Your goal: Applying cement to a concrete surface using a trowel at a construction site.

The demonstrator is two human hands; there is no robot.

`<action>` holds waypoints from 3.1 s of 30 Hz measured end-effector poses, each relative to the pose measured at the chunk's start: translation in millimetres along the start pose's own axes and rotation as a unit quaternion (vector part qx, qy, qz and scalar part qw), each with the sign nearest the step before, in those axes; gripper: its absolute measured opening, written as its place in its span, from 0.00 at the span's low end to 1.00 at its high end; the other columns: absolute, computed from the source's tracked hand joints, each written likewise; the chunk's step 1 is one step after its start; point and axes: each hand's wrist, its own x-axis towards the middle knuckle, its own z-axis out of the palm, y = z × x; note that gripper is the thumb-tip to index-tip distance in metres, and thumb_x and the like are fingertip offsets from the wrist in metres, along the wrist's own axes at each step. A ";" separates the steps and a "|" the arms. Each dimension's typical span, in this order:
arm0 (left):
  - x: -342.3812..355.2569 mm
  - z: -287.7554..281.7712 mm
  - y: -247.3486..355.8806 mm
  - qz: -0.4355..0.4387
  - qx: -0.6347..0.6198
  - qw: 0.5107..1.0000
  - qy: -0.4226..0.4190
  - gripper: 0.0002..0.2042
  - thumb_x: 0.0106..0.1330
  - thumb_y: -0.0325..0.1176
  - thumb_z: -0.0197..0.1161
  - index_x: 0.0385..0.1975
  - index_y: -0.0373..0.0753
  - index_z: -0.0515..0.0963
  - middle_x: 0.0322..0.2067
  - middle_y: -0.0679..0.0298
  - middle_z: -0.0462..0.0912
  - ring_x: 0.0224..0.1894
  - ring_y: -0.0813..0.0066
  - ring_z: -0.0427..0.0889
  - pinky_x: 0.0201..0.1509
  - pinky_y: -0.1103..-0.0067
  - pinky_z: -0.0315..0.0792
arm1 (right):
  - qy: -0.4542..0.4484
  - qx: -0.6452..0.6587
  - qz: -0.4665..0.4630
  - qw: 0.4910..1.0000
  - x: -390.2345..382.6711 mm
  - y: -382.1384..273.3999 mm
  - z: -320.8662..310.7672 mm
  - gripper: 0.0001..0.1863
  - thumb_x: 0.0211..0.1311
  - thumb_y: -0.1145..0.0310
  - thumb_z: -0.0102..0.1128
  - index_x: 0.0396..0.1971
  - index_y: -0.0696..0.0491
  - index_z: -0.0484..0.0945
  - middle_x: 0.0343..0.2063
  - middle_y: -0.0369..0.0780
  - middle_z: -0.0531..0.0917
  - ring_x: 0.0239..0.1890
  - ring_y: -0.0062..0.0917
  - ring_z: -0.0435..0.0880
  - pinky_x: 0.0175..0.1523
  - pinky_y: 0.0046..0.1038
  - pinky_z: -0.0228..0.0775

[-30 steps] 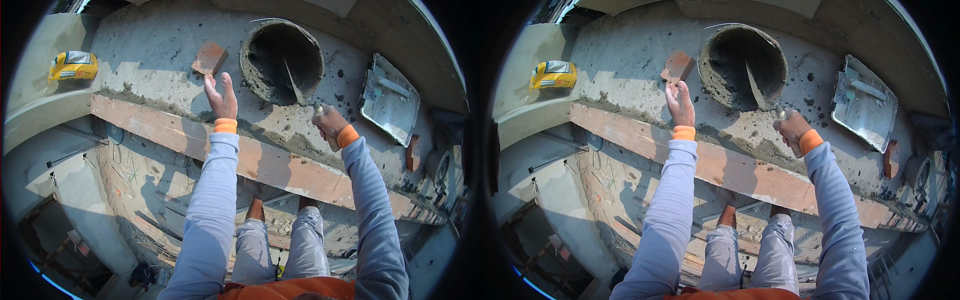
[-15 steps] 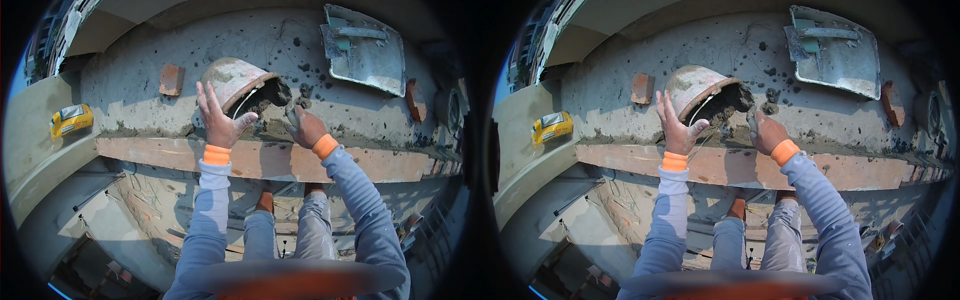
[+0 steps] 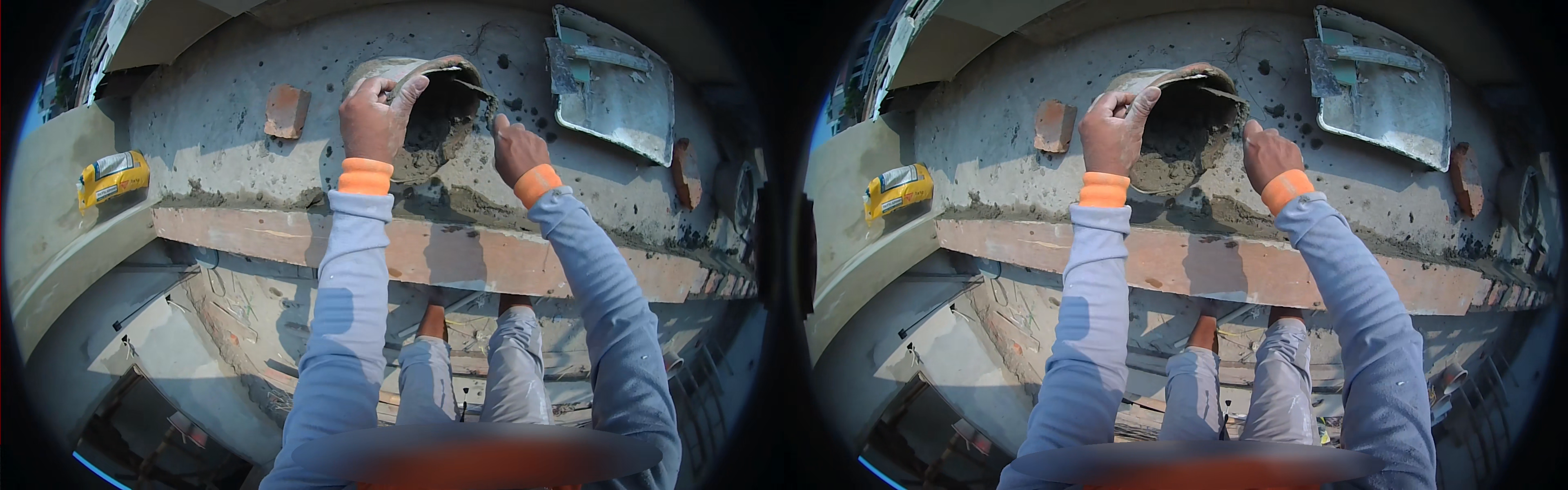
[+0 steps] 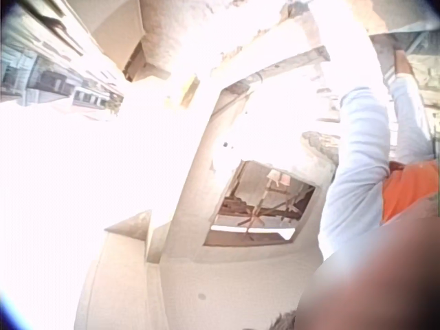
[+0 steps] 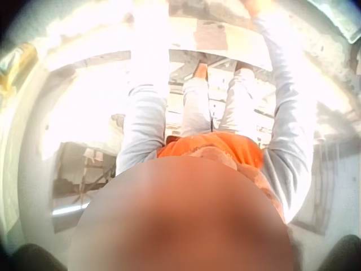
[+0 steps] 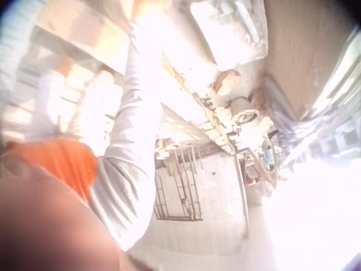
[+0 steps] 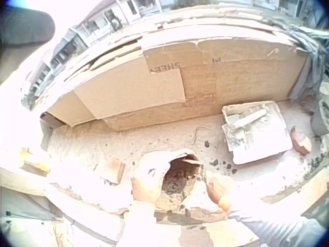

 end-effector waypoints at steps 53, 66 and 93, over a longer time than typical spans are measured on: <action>16.8 -35.2 -47.6 -0.064 -0.086 0.993 -0.047 0.29 0.57 0.61 0.67 0.18 0.36 0.70 0.15 0.69 0.67 0.21 0.81 0.62 0.25 0.80 0.64 | 0.060 0.007 -0.050 0.997 -17.5 -47.3 -14.5 0.13 0.55 0.76 0.51 0.41 0.54 0.67 0.31 0.46 0.76 0.33 0.43 0.81 0.35 0.42 0.73; 25.8 -11.6 -22.4 -0.068 -0.064 0.994 -0.052 0.28 0.57 0.56 0.68 0.17 0.35 0.70 0.14 0.64 0.67 0.20 0.75 0.63 0.26 0.76 0.67 | -0.006 -0.059 -0.063 0.996 -2.7 -39.7 18.4 0.13 0.55 0.76 0.51 0.41 0.56 0.69 0.29 0.46 0.79 0.30 0.42 0.83 0.35 0.41 0.76; 28.7 -19.6 -32.0 -0.027 -0.053 0.994 -0.090 0.26 0.57 0.55 0.69 0.17 0.34 0.74 0.14 0.67 0.69 0.19 0.80 0.64 0.25 0.79 0.65 | -0.198 0.297 -0.044 0.933 -1.2 -51.6 52.3 0.14 0.44 0.70 0.61 0.31 0.63 0.75 0.24 0.55 0.79 0.29 0.50 0.80 0.39 0.40 0.72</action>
